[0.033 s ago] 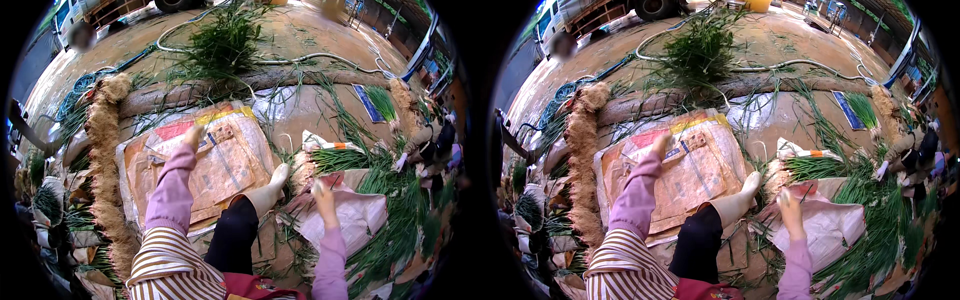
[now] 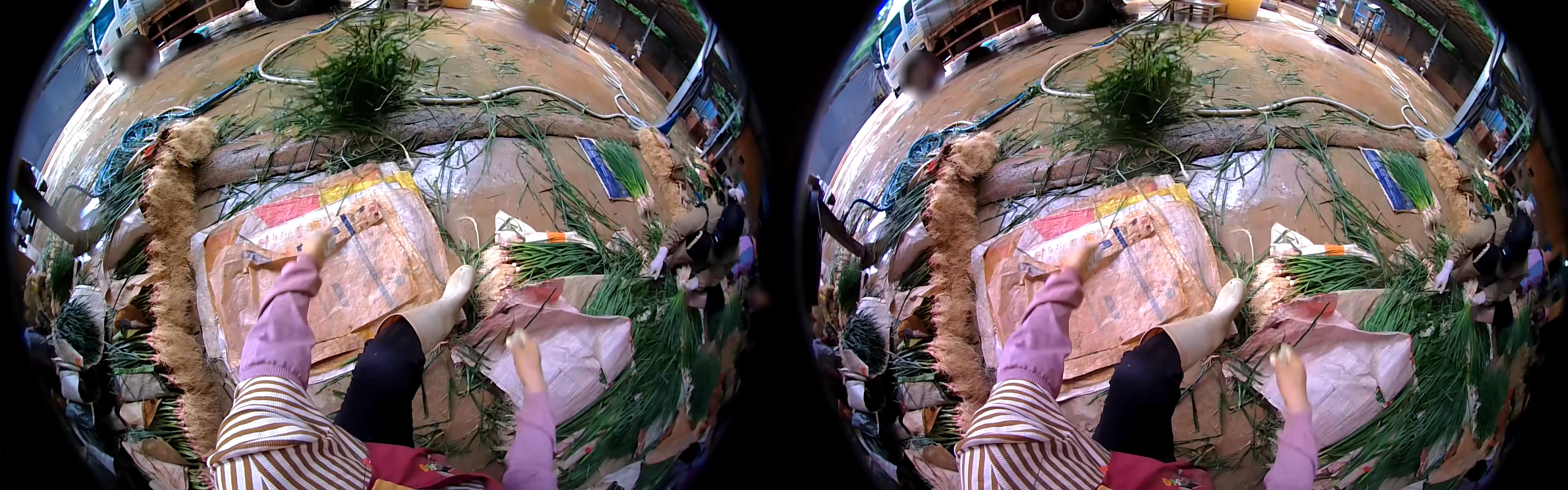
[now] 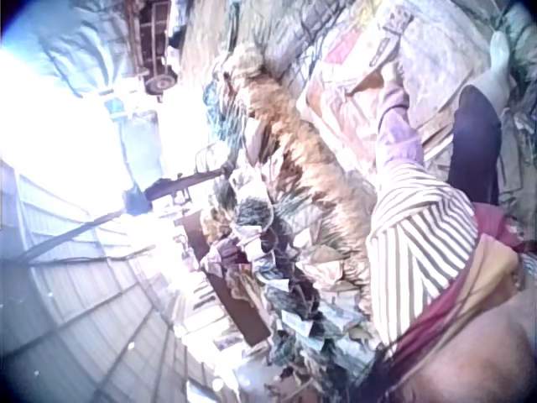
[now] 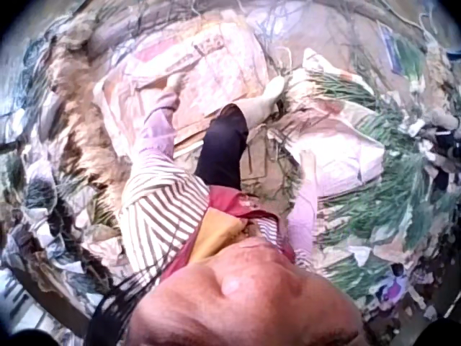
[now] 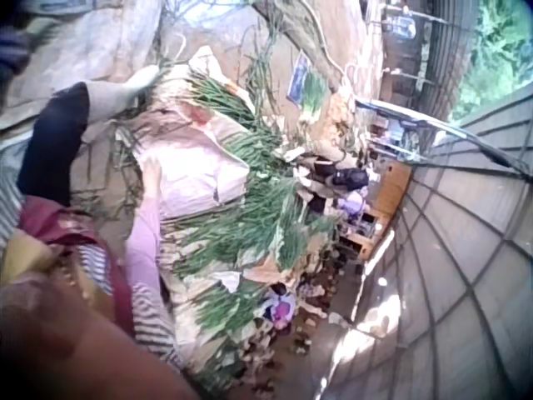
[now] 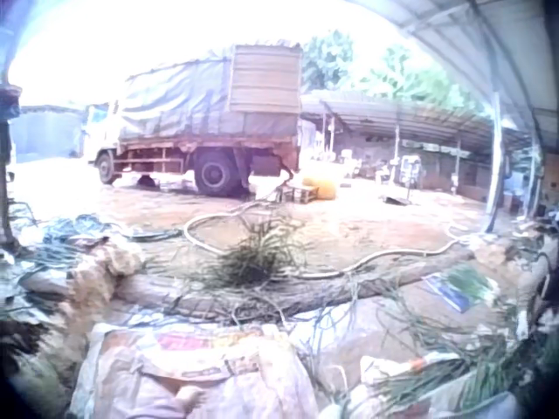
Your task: The person wraps bunches of green onions in paper and plastic film, securing them with a rubber band, and سپس lays them on the ground.
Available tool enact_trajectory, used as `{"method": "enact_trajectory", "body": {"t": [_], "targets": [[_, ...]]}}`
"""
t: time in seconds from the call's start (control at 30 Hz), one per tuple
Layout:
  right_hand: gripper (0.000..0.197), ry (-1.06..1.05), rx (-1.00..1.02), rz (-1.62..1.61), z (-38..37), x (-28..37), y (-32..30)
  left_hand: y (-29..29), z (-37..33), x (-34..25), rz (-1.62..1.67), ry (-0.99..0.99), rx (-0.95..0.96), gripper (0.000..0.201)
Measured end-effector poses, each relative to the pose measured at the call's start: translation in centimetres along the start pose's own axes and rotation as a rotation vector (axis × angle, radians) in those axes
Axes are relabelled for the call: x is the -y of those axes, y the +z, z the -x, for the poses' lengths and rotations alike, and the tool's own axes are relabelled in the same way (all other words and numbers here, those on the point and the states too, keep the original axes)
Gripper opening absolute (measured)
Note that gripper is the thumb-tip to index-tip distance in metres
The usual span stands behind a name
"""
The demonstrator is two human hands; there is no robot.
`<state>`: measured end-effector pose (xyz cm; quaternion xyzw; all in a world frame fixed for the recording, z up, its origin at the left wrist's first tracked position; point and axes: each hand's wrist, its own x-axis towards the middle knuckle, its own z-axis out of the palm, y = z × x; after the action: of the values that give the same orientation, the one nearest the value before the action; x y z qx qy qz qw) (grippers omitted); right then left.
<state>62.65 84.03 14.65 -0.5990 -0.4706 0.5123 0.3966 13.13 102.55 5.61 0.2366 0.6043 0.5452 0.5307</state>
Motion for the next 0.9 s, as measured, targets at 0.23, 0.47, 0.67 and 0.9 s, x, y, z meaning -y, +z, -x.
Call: {"method": "enact_trajectory", "body": {"t": [0.23,0.47,0.67,0.9], "targets": [[0.013,0.872,-0.625,-0.046,29.5,-24.0,-11.2,-18.1,17.4,28.1,-1.073,-0.231,0.398,0.024],[0.029,0.549,-0.369,-0.012,28.7,-21.9,-7.1,-13.7,24.0,25.2,-0.690,-0.514,0.233,0.016],[0.029,0.616,-0.166,0.232,31.7,-21.9,-4.1,-8.1,23.3,22.3,-0.704,-0.374,0.321,0.017],[0.028,0.883,-0.184,0.488,34.6,-16.3,-1.6,-1.9,15.1,22.7,-1.189,-0.080,0.250,0.036]]}}
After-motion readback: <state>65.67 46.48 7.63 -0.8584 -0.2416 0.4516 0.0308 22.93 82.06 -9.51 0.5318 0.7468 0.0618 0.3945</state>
